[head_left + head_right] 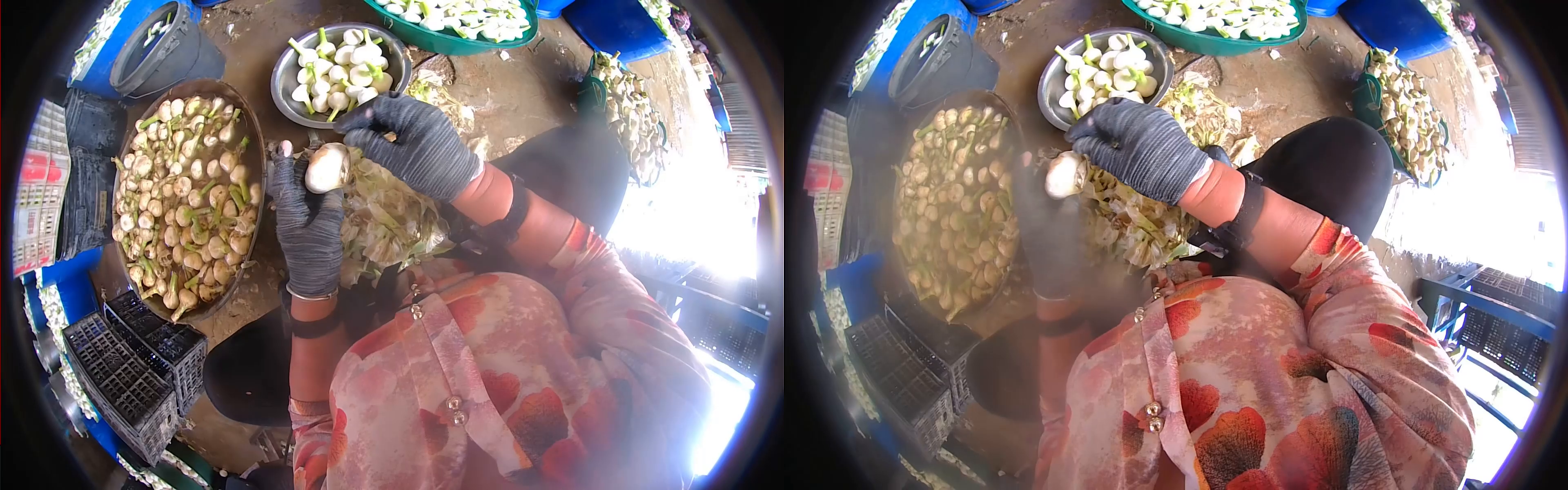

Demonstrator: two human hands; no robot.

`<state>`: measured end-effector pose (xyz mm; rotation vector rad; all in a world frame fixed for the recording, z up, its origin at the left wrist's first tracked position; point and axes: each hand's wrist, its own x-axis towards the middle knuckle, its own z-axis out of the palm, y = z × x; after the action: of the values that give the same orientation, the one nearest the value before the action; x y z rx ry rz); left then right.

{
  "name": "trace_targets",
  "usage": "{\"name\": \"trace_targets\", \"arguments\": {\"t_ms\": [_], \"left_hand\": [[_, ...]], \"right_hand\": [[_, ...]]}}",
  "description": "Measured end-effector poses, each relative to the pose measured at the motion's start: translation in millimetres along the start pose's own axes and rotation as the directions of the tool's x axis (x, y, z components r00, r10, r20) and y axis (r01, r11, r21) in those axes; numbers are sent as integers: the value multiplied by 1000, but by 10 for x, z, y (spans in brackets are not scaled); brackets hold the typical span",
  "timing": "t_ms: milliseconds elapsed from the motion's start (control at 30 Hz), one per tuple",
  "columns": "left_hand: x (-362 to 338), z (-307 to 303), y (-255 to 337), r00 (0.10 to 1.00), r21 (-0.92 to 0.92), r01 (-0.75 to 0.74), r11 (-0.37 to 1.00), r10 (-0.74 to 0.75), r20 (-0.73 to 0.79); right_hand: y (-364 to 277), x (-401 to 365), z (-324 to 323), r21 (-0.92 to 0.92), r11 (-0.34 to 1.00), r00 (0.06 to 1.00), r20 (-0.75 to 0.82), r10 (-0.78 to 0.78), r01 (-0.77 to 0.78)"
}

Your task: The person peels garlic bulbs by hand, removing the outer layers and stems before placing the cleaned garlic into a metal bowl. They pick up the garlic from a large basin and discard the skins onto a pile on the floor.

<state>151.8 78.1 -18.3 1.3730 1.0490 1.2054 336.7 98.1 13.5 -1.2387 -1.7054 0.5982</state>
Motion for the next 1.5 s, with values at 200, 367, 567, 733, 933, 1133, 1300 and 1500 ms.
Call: {"name": "trace_targets", "arguments": {"t_ms": [200, 367, 567, 733, 933, 1133, 1300, 1500], "left_hand": [[0, -5, -28, 972, 408, -233, 883, 211, 99], [-52, 33, 69, 954, 567, -298, 768, 230, 191], [-61, 48, 251, 998, 111, -46, 993, 40, 49], [-27, 38, 292, 998, -10, 50, 999, -51, -27], [-41, 112, 179, 995, -111, 97, 989, -94, 32], [-144, 225, 56, 993, -455, 110, 884, -122, 2], [-125, 198, 128, 992, -169, 112, 979, -120, -38], [-71, 131, 255, 973, -126, 231, 965, -232, 14]], "right_hand": [[-213, 48, -43, -367, 918, 964, 260, -53, 149], [-382, 126, -159, -465, 885, 872, 422, 250, -29], [167, 181, -168, -522, 769, 841, 167, 515, -368], [277, -24, -138, -84, 878, 820, 326, 471, -471], [19, -37, 43, -82, 932, 849, 388, 357, -354], [155, -153, 275, -284, 938, 973, 170, -155, 199], [266, -223, 462, -376, 875, 949, 54, -310, 307], [5, -163, 339, 125, 972, 941, 303, 152, -198]]}}
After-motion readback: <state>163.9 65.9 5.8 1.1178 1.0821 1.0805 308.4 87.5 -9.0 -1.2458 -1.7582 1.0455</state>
